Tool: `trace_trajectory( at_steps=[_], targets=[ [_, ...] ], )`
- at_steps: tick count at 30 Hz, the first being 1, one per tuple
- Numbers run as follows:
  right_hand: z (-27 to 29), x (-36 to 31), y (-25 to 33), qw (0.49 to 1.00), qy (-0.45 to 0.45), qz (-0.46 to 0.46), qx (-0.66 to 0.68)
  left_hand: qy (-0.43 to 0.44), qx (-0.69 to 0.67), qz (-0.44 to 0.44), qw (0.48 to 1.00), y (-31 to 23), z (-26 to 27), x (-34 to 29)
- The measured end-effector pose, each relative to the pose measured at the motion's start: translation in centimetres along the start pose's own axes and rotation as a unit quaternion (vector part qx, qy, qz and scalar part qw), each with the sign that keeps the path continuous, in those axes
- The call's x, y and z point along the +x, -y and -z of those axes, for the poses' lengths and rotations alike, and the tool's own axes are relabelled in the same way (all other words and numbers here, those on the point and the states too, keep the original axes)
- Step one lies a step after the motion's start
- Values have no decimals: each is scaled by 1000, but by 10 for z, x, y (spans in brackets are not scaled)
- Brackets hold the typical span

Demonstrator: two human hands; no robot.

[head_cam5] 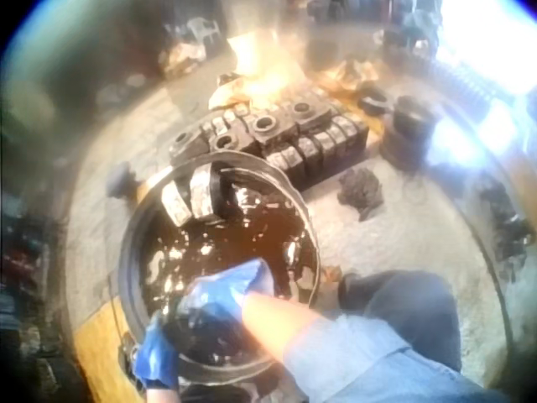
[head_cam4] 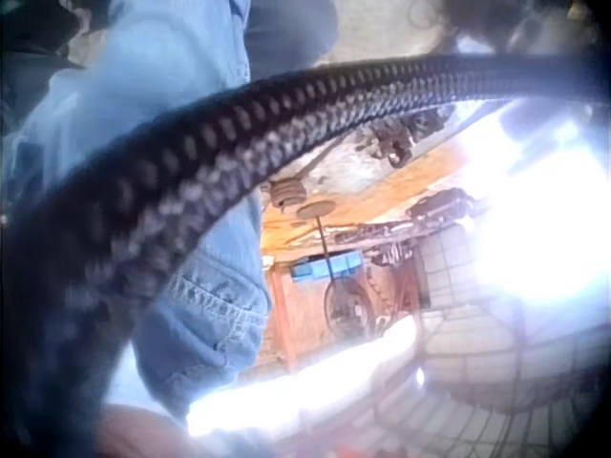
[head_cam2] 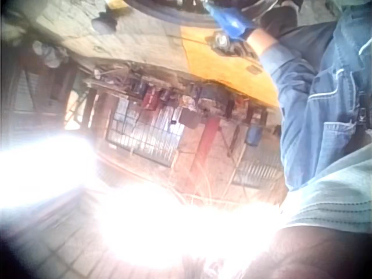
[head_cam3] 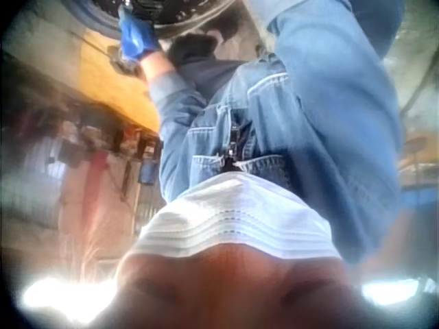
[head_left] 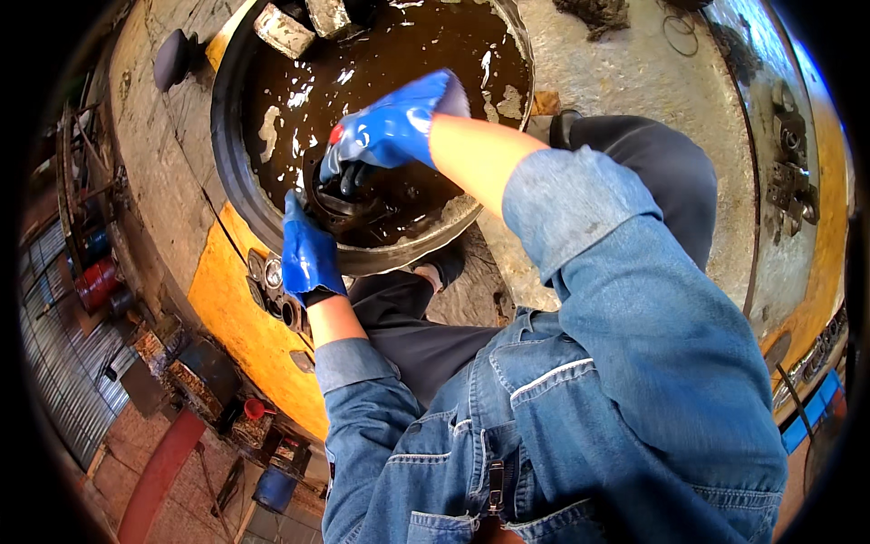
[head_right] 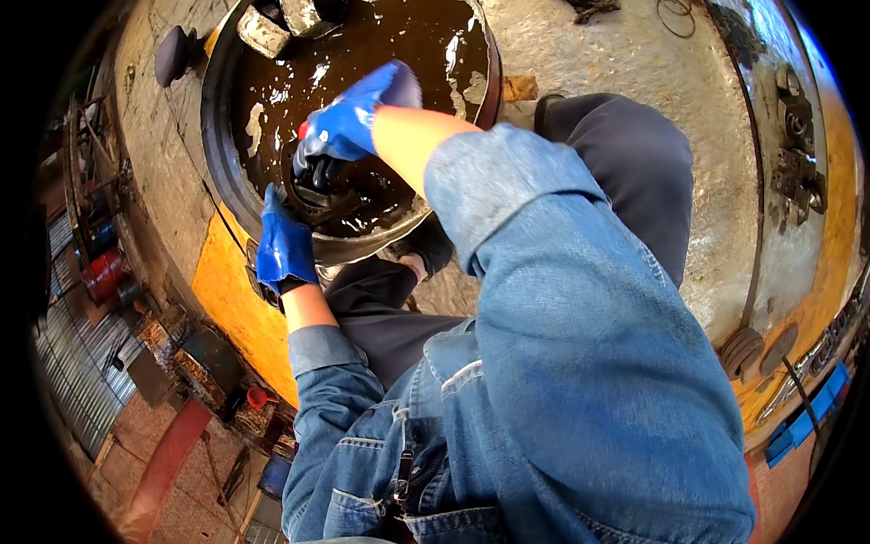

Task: The person cleans various metal engine components by dipping them into a basin of liquid and scrubbing them using a brush.

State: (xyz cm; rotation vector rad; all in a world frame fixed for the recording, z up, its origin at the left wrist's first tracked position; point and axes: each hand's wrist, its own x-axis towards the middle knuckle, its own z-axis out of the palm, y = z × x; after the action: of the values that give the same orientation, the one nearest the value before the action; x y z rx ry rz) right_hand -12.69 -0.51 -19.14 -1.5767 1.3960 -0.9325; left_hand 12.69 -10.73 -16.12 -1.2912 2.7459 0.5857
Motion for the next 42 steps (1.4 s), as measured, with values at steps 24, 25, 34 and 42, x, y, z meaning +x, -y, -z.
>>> trace_trajectory(
  at_steps=[24,25,34,42],
  targets=[
    [13,-12,78,939,132,-20,-319,6,-685,170,709,-79,9,0],
    [1,6,76,906,165,64,-385,6,-670,176,721,-76,12,-1],
    [-53,33,47,933,78,-318,-149,24,-677,166,717,-68,7,2],
    [-35,-41,57,978,-120,-173,-5,14,-534,96,840,-49,10,0]
  ],
)
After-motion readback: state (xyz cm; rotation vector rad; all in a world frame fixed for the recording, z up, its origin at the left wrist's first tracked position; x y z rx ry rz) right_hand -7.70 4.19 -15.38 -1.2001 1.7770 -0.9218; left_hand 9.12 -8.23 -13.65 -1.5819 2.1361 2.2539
